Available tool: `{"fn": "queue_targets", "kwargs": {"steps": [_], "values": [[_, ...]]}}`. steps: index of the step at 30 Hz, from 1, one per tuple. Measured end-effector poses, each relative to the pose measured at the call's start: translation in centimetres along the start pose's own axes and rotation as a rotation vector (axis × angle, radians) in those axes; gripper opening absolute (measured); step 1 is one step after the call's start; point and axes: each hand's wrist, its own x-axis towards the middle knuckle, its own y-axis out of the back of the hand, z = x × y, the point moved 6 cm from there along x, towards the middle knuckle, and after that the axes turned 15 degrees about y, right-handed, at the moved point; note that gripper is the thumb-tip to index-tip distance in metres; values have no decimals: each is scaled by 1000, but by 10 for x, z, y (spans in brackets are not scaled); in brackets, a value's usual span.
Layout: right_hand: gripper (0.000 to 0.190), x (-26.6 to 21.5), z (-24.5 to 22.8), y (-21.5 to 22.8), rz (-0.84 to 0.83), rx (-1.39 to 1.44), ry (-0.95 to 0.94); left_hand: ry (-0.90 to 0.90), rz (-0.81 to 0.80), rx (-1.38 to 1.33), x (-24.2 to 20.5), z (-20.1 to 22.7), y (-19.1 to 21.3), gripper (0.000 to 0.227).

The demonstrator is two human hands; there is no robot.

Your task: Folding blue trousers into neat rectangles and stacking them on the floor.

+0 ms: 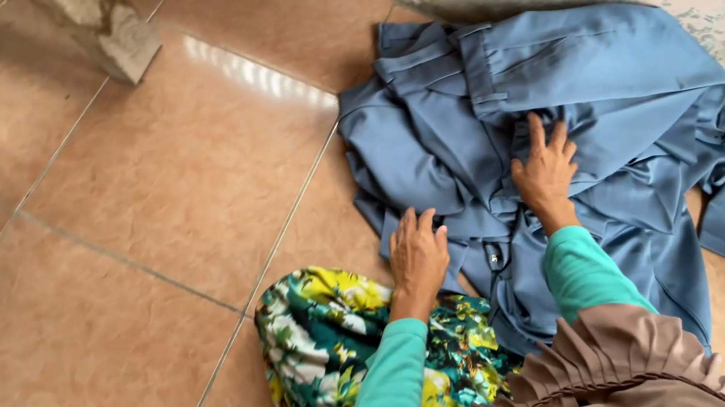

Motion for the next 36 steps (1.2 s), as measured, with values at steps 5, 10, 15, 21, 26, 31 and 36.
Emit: {"fn": "queue_targets", "kwargs": {"steps": [5, 10, 15, 21, 26, 31, 36], "values": [[53, 16, 15, -36, 284, 203, 120, 166, -215, -314, 15, -14, -18, 38], [43, -28, -74, -28, 268, 574, 131, 537, -468, -792, 21, -31, -24, 56], [42, -76, -159, -18, 12, 1338, -64, 729, -334, -1026, 29, -97, -20, 52], [40, -56, -186, 63, 256, 159, 535, 626, -159, -775, 38, -144, -17, 25], [65, -7, -177, 45, 152, -92, 605, 630, -200, -785, 40, -98, 29, 31], [16, 19, -177, 5, 237, -52, 687, 644, -428, -719, 60, -48, 33, 72], [24, 44, -179, 70, 402, 104, 631, 639, -376, -1200, 77, -49, 61, 30]]}}
